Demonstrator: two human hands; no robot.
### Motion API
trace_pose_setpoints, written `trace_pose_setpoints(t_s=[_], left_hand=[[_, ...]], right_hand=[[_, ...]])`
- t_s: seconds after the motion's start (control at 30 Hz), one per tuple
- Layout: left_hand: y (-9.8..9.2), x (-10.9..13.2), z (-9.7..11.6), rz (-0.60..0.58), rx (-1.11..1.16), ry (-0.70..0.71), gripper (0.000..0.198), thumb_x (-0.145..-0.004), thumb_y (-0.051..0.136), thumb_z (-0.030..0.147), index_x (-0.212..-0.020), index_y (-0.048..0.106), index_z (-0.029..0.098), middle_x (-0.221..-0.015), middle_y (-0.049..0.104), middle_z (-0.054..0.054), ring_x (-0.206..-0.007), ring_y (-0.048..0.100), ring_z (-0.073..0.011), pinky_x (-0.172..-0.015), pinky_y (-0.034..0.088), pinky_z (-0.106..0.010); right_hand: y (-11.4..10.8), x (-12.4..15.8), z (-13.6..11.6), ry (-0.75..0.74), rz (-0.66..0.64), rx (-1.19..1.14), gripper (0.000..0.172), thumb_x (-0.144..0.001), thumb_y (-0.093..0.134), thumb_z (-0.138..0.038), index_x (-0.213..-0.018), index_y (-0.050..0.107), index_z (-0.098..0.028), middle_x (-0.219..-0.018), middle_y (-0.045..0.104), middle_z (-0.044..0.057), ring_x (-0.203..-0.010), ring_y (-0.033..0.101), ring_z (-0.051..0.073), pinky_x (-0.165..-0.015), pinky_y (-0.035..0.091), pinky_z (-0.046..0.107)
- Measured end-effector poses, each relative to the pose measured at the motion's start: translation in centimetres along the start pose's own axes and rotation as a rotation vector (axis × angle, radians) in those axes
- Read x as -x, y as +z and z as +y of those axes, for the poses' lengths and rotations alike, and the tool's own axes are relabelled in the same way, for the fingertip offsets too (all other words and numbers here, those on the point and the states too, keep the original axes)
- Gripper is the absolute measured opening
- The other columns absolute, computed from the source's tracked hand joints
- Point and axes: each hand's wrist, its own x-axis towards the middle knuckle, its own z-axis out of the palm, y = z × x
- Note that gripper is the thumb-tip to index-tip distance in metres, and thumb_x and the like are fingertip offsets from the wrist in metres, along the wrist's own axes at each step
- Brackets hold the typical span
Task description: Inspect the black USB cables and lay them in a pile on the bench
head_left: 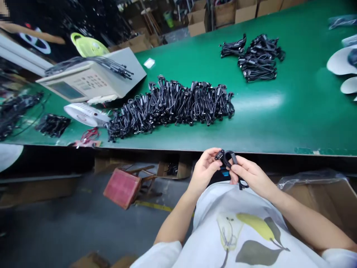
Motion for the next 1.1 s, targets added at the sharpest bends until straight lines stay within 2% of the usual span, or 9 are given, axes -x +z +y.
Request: trace_pose_setpoints(t_s=[0.13,0.3,0.4,0.67,0.8,0.87,0.93,1.03,1.1], left_hand=[[1.3,-1.7,0.0,-0.005,0.130,-0.005,0.032,-0.083,0.076,0.035,-0.110,0.068,0.020,-0.096,0.067,-0.004,-0.075,0.060,-0.0106,-0.068,0.050,-0.020],[1.5,-3.8,0.0,-0.067,0.171,-0.068,0.034,-0.081,0.078,0.029,-0.112,0.069,0.021,-0.087,0.068,-0.001,-0.066,0.059,-0.0085,-0.069,0.051,-0.021],[1.6,-4.8,-0.2,-0.076,0.150,-0.137,0.035,-0.080,0.078,0.031,-0.111,0.069,0.019,-0.084,0.069,-0.002,-0.064,0.058,-0.0099,-0.067,0.051,-0.024],[2.4,-5.9,-0.7,-0.061,0.184,-0.183,0.034,-0.079,0.079,0.032,-0.109,0.069,0.019,-0.087,0.069,-0.002,-0.063,0.058,-0.0090,-0.065,0.049,-0.023],[2.4,-6.1,-0.7,-0.058,0.157,-0.183,0.036,-0.081,0.078,0.033,-0.112,0.067,0.018,-0.087,0.067,-0.002,-0.066,0.058,-0.0097,-0.069,0.050,-0.024],[2.5,-6.1,-0.8,-0.042,0.185,-0.173,0.042,-0.082,0.077,0.037,-0.117,0.063,0.020,-0.093,0.066,-0.003,-0.072,0.060,-0.0110,-0.074,0.050,-0.025],[2.6,-5.8,-1.0,-0.040,0.229,-0.180,0.045,-0.080,0.078,0.039,-0.118,0.060,0.021,-0.099,0.065,-0.004,-0.079,0.061,-0.0121,-0.078,0.050,-0.026],[3.0,-4.8,-1.5,-0.173,0.261,-0.273,0.041,-0.079,0.080,0.041,-0.108,0.062,0.018,-0.094,0.063,-0.004,-0.083,0.060,-0.0129,-0.079,0.048,-0.025],[3.3,-4.1,-1.7,-0.275,0.250,-0.362,0.040,-0.077,0.082,0.041,-0.102,0.063,0.016,-0.090,0.063,-0.004,-0.082,0.058,-0.0129,-0.079,0.047,-0.025]], right_hand=[[-0.1,-0.3,-0.1,0.073,-0.015,-0.037,0.027,-0.101,0.051,-0.044,-0.099,0.056,-0.018,-0.063,0.057,-0.003,-0.062,0.058,0.012,-0.069,0.052,0.027],[-0.7,-0.9,-1.1,0.219,-0.040,-0.431,0.029,-0.096,0.059,-0.045,-0.101,0.056,-0.017,-0.061,0.051,-0.005,-0.052,0.051,0.009,-0.058,0.055,0.026],[-1.1,-1.1,-1.6,0.268,-0.017,-0.551,0.029,-0.094,0.064,-0.044,-0.098,0.057,-0.017,-0.059,0.049,-0.005,-0.050,0.050,0.009,-0.055,0.056,0.025],[-2.1,-1.7,-1.7,0.295,0.025,-0.601,0.028,-0.092,0.067,-0.044,-0.094,0.059,-0.017,-0.057,0.050,-0.005,-0.050,0.050,0.009,-0.055,0.057,0.025],[-2.1,-2.1,-1.5,0.301,0.013,-0.603,0.028,-0.091,0.067,-0.044,-0.096,0.060,-0.017,-0.057,0.050,-0.005,-0.050,0.049,0.009,-0.056,0.057,0.025],[-2.2,-2.4,-1.6,0.290,0.058,-0.606,0.028,-0.091,0.068,-0.045,-0.095,0.062,-0.017,-0.059,0.051,-0.004,-0.053,0.051,0.009,-0.059,0.058,0.025],[-2.5,-2.8,-1.7,0.244,0.169,-0.607,0.027,-0.090,0.069,-0.045,-0.094,0.062,-0.019,-0.064,0.053,-0.003,-0.059,0.055,0.011,-0.065,0.059,0.027],[-3.4,-3.2,-2.1,0.130,0.358,-0.567,0.023,-0.090,0.068,-0.044,-0.096,0.061,-0.022,-0.075,0.055,-0.002,-0.068,0.059,0.013,-0.075,0.059,0.030],[-3.9,-3.4,-2.4,0.075,0.430,-0.528,0.021,-0.092,0.066,-0.043,-0.098,0.061,-0.023,-0.080,0.055,-0.001,-0.072,0.059,0.013,-0.082,0.059,0.033]])
